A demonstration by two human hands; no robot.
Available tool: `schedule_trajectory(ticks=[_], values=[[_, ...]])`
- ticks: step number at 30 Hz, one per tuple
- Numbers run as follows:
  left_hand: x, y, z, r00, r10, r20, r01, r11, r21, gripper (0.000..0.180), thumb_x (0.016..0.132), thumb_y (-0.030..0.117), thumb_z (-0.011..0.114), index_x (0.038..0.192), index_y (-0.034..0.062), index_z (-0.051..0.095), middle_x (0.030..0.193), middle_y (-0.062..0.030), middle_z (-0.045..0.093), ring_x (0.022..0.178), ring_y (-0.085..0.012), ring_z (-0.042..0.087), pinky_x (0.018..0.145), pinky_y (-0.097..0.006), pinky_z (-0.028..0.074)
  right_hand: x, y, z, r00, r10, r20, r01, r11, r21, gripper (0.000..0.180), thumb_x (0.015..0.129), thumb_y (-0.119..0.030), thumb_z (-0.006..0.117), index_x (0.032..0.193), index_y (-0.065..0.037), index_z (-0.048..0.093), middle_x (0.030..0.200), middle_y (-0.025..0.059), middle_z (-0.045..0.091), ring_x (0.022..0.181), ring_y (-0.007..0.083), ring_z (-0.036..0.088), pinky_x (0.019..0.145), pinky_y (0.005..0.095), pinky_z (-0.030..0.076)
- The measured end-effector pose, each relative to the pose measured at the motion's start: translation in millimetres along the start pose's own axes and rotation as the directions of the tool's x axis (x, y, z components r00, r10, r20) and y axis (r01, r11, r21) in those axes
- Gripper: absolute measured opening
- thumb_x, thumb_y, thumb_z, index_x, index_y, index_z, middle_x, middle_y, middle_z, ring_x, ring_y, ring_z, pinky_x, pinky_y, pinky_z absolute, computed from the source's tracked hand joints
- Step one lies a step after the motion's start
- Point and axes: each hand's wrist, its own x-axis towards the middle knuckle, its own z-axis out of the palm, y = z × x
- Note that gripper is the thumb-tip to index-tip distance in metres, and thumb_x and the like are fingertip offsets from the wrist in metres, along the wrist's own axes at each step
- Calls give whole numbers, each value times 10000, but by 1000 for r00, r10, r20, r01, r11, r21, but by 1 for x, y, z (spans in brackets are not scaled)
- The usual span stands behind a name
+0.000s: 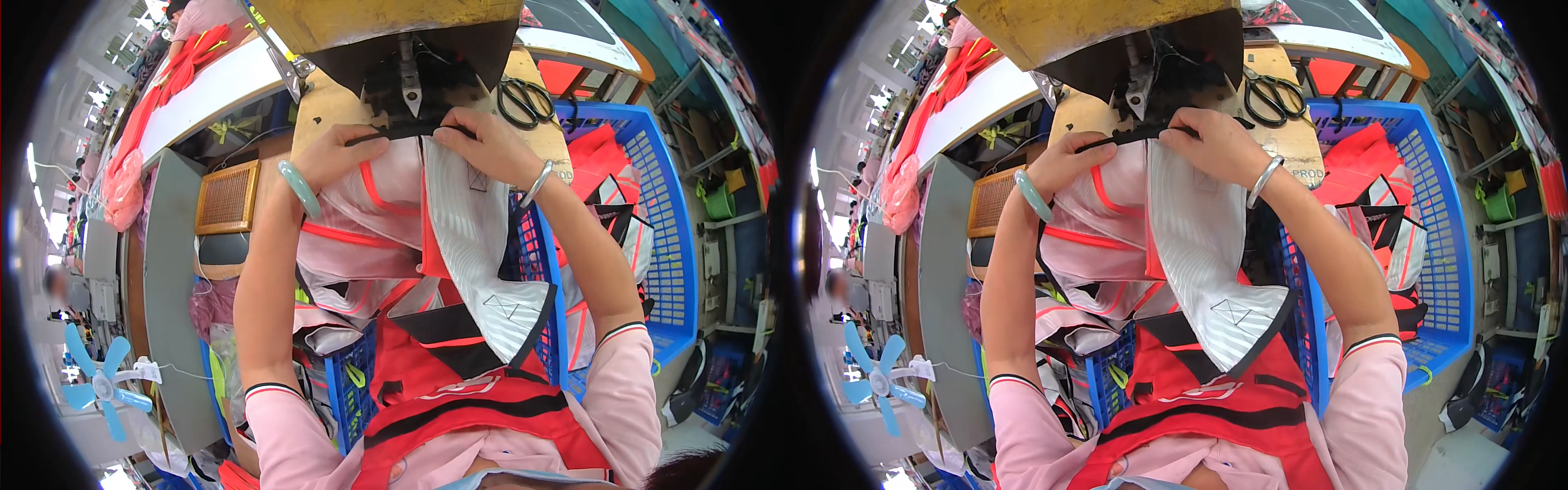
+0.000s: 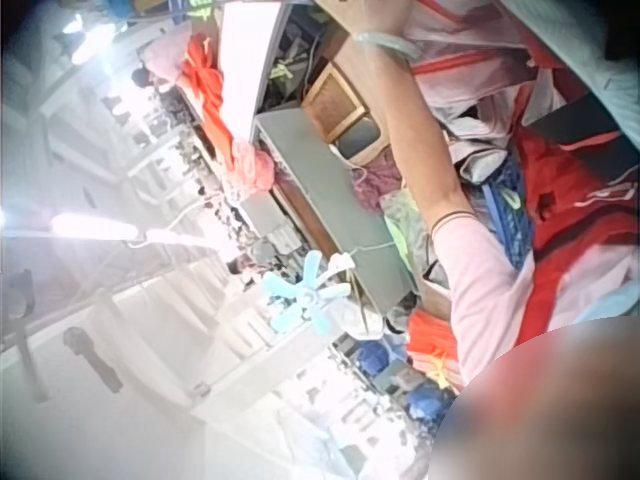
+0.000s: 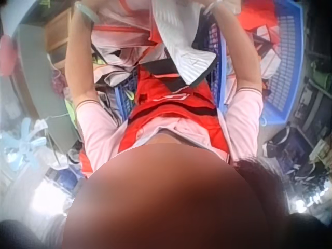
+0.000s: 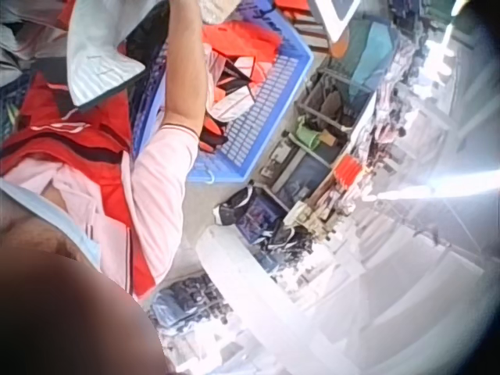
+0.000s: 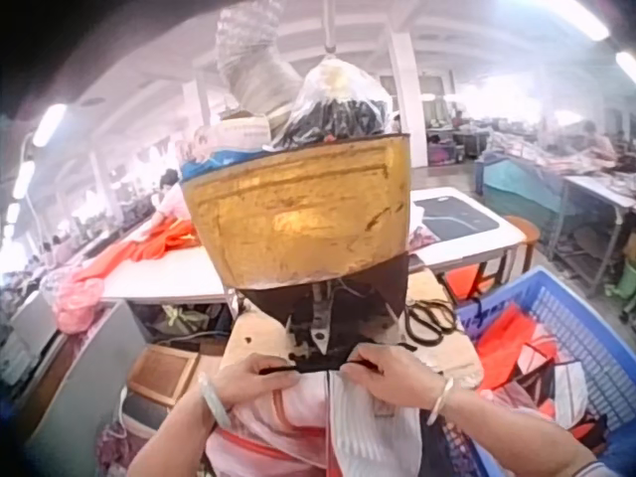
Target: The person is sewing safety vests using an industrial sewing machine.
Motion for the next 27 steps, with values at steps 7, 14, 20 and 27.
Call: schedule_trajectory(ticks=[7,14,20,27], values=[[21,-8,-7,998,1,70,5,996,-91,599,879,364,703,1279,-68,591,1228,-159,633,1162,-212,570,1028,-291,403,16,9,-1,999,28,17,-29,995,99,321,904,-302,629,989,6,666,787,128,659,707,225,610,689,347,483],[24,-8,-7,999,-29,23,31,995,-96,591,878,366,706,1310,-20,593,1261,-143,639,1205,-212,568,1041,-302,400,19,8,0,999,8,-41,-3,994,112,315,912,-304,633,979,2,666,759,77,636,688,157,567,673,314,471],[17,-17,-10,1000,27,-6,-28,975,-221,405,937,208,655,1254,-41,610,1119,-44,672,1019,-104,594,929,-250,461,11,8,-15,997,63,-45,-52,976,213,300,935,-306,622,985,-12,657,766,8,606,712,92,523,664,280,455],[-7,-5,45,847,285,449,-387,909,153,377,949,272,552,1195,-6,618,975,-82,669,908,-153,589,833,-319,484,-78,-29,-16,856,-373,358,388,921,33,149,857,-123,675,971,-34,709,1002,115,705,909,267,672,807,368,533]])
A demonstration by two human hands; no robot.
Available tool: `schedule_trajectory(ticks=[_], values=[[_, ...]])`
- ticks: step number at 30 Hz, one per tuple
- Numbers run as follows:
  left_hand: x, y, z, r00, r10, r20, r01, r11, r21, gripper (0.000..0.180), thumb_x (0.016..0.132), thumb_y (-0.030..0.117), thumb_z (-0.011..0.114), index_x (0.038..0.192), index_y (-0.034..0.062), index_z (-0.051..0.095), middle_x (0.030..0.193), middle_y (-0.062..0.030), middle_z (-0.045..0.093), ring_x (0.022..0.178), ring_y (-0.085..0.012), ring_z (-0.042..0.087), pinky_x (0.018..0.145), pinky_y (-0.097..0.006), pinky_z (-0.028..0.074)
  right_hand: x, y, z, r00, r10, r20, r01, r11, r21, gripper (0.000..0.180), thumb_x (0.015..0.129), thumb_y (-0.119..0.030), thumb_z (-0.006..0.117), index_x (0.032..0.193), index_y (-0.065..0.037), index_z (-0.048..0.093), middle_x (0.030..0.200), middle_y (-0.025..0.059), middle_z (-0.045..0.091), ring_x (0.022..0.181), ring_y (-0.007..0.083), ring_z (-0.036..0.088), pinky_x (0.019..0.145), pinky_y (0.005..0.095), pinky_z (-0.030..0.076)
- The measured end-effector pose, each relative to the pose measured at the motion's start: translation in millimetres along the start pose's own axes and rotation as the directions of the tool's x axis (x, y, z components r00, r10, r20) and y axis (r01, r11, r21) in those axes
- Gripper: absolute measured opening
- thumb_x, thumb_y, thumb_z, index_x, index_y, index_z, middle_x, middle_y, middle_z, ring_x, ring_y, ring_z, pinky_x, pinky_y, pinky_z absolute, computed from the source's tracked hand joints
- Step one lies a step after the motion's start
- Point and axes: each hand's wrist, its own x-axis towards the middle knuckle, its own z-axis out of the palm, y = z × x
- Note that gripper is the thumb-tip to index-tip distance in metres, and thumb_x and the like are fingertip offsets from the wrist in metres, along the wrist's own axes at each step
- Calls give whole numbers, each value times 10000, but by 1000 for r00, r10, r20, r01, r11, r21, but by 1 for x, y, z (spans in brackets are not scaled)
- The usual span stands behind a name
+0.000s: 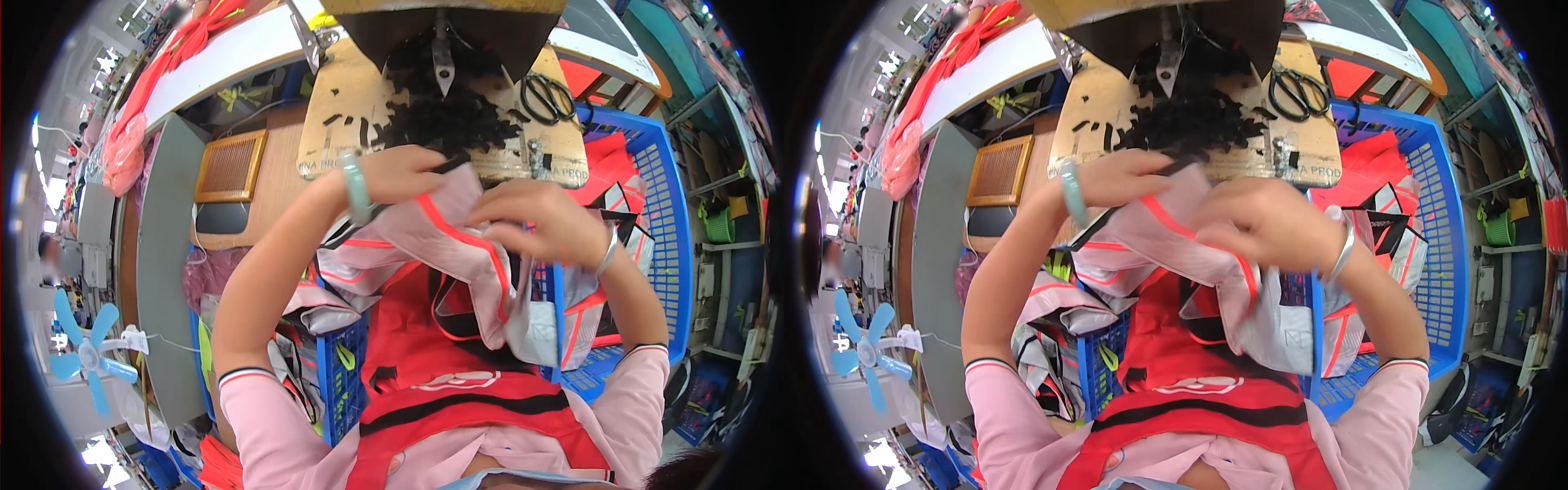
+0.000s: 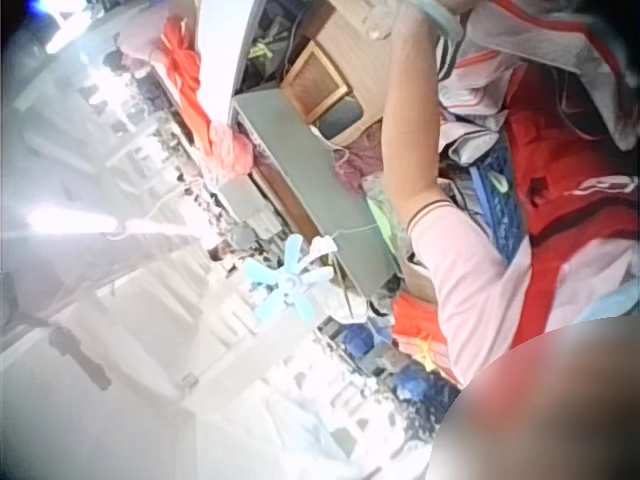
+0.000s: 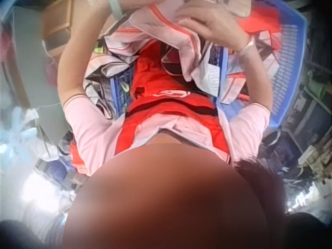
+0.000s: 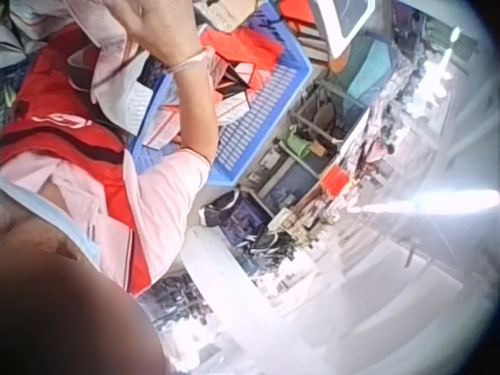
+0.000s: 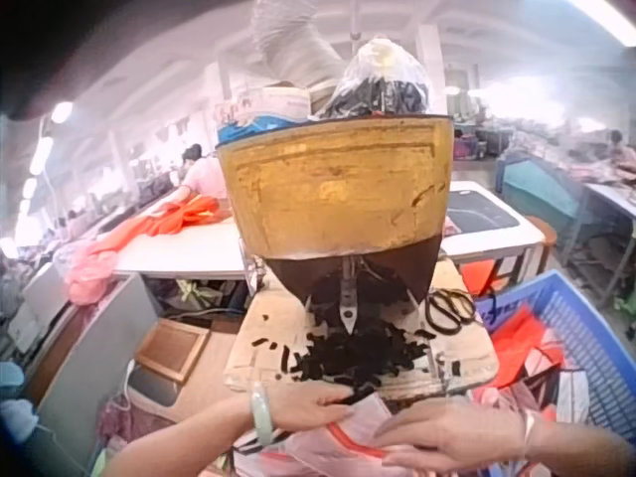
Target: The person is sewing safety vests using an industrial sewing machine.
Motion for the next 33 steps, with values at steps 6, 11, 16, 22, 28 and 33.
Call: schedule_trajectory(ticks=[6,11,16,22,28,33], values=[[54,41,40,973,11,231,33,982,-184,347,917,289,531,1057,-21,602,918,-74,626,864,-150,562,808,-322,481,3,-33,74,997,-56,-51,6,734,-679,275,798,-128,635,1036,9,624,980,151,656,815,290,670,700,393,537],[12,41,66,985,63,-158,-109,946,-306,418,933,349,575,1172,7,610,1114,-149,644,994,-238,618,863,-358,481,-5,-19,59,960,253,121,-113,746,-657,185,770,-128,643,912,-17,603,965,179,641,693,292,658,607,408,530],[-69,52,140,825,-119,-553,213,971,109,312,850,225,706,1095,37,665,940,-201,684,905,-351,668,823,-430,508,-27,-9,41,964,211,-162,-259,883,-392,187,776,-207,704,875,-90,598,856,88,593,702,315,633,600,428,486],[-95,53,129,780,-189,-597,47,968,-245,276,853,131,693,1097,3,679,918,-214,699,814,-314,703,739,-344,534,-31,-16,32,987,-6,-160,-87,819,-567,125,780,-194,660,798,-90,593,876,77,592,779,280,624,722,421,484],[-113,67,29,931,-88,-355,-63,917,-394,245,877,147,718,1033,-39,689,856,-18,675,789,-70,580,718,-256,493,-18,-22,-5,960,-159,-230,53,911,-410,199,780,-209,729,873,-87,602,850,86,612,824,298,600,847,448,436],[-87,65,-25,935,-205,-289,108,941,-319,285,863,240,749,989,-13,709,875,3,671,814,-60,573,758,-237,481,-4,-18,-6,944,87,-318,-113,992,-64,192,892,-170,635,967,8,635,749,146,629,632,311,582,576,336,444]])
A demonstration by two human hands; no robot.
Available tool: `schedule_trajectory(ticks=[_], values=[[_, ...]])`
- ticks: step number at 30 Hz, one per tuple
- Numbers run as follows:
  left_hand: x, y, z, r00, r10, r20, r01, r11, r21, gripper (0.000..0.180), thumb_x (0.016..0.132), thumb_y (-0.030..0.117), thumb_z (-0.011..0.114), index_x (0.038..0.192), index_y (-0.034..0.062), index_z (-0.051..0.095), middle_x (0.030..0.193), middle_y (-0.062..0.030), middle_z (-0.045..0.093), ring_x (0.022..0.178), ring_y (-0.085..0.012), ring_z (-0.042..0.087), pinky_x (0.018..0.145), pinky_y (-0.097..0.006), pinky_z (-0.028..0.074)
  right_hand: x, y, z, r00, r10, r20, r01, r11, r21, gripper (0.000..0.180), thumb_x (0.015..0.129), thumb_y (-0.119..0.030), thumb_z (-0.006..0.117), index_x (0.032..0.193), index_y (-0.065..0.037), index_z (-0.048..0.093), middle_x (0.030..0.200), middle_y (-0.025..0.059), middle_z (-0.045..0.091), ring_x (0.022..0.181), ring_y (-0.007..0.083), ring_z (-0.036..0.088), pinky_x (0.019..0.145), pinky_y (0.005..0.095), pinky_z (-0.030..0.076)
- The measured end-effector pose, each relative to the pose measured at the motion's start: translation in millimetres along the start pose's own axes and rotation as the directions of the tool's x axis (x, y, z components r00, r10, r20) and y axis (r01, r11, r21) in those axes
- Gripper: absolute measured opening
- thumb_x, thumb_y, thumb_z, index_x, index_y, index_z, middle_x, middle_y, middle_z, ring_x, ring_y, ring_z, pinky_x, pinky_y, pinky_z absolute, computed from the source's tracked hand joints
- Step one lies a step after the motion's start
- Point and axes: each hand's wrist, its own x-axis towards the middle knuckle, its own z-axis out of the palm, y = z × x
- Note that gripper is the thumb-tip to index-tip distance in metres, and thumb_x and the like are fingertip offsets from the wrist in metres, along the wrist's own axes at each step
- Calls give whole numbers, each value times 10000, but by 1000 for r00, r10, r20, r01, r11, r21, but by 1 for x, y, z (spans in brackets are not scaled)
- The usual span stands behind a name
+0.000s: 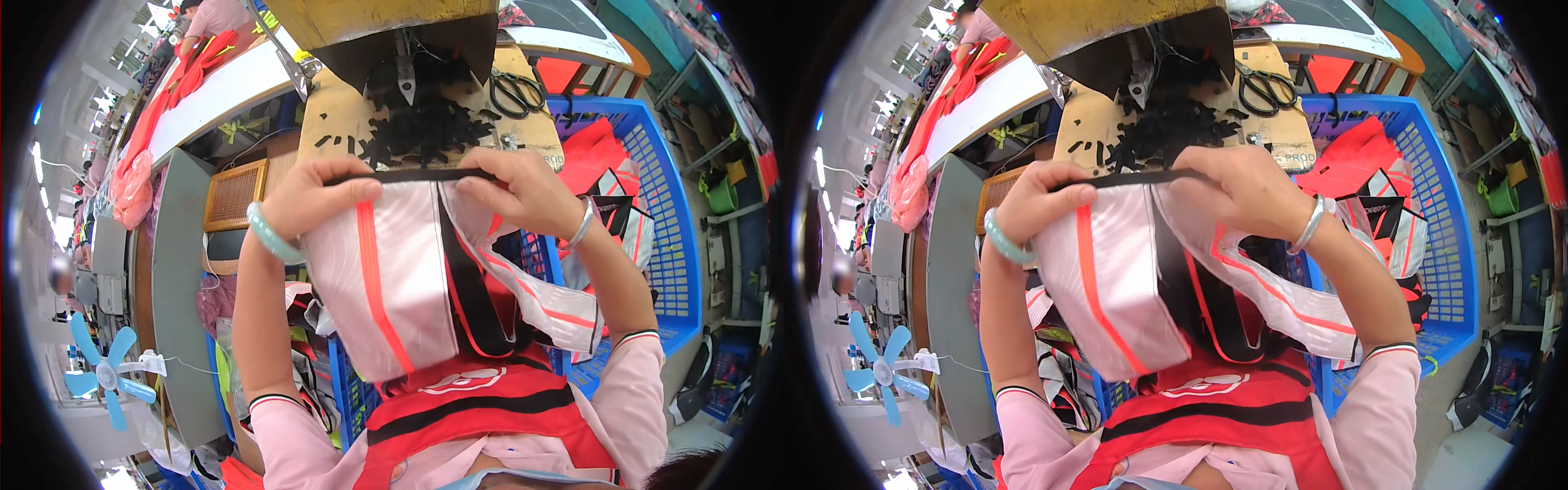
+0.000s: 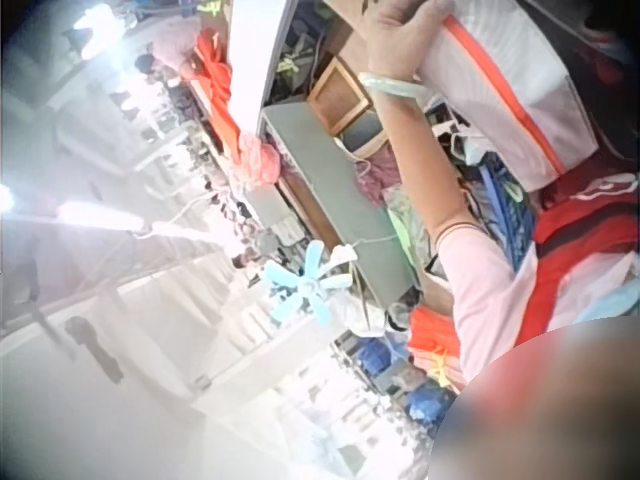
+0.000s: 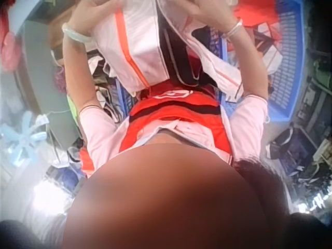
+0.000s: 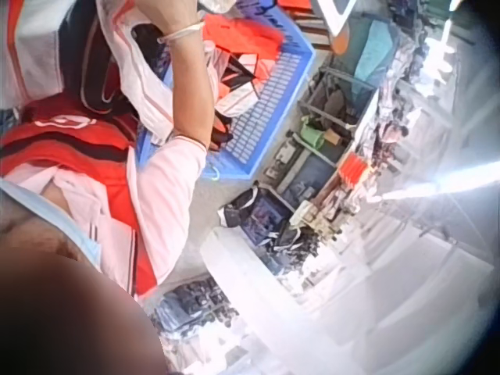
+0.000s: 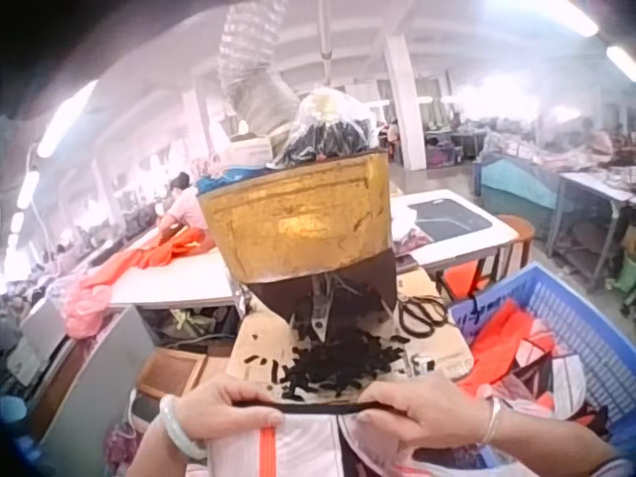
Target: The person is sewing safety vests using an industrial sewing machine.
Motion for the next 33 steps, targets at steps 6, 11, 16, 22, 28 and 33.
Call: schedule_trajectory(ticks=[6,11,16,22,28,33], values=[[44,-20,-18,995,-95,-15,95,995,-6,301,853,276,745,966,-3,721,828,9,671,777,-58,572,722,-237,477,40,35,2,989,140,57,-139,990,-19,268,876,-283,604,975,-45,675,848,169,677,800,369,642,699,436,494],[78,-35,-34,991,-135,11,134,991,20,305,843,275,755,954,-8,729,825,18,673,762,-51,569,718,-227,477,62,52,6,994,102,46,-92,977,-191,252,911,-256,621,957,-10,652,763,178,611,700,344,596,630,395,449],[102,-48,-46,992,-117,37,116,993,36,340,840,266,755,1009,-28,725,862,-8,690,791,-63,585,754,-227,484,75,68,6,975,195,102,-178,972,-155,319,896,-312,576,998,-26,673,903,208,677,862,409,633,772,465,502],[112,-54,-50,992,-125,11,124,991,48,279,859,225,741,1002,-14,721,868,4,689,795,-60,585,759,-230,483,84,81,14,977,197,87,-189,978,-88,339,902,-312,586,1006,-1,674,927,226,676,881,414,633,787,453,503],[111,-49,-55,997,-80,15,79,996,33,252,866,227,740,999,13,731,890,13,694,813,-64,584,795,-230,481,88,81,7,985,162,61,-156,984,-92,328,908,-304,612,987,10,666,887,212,661,831,373,634,744,413,498],[116,-54,-59,997,-80,-9,80,997,15,246,872,234,728,998,22,735,895,6,696,824,-78,597,802,-243,485,94,82,1,986,144,79,-136,986,-95,346,904,-316,603,1002,6,683,915,225,674,869,387,641,777,419,506]])
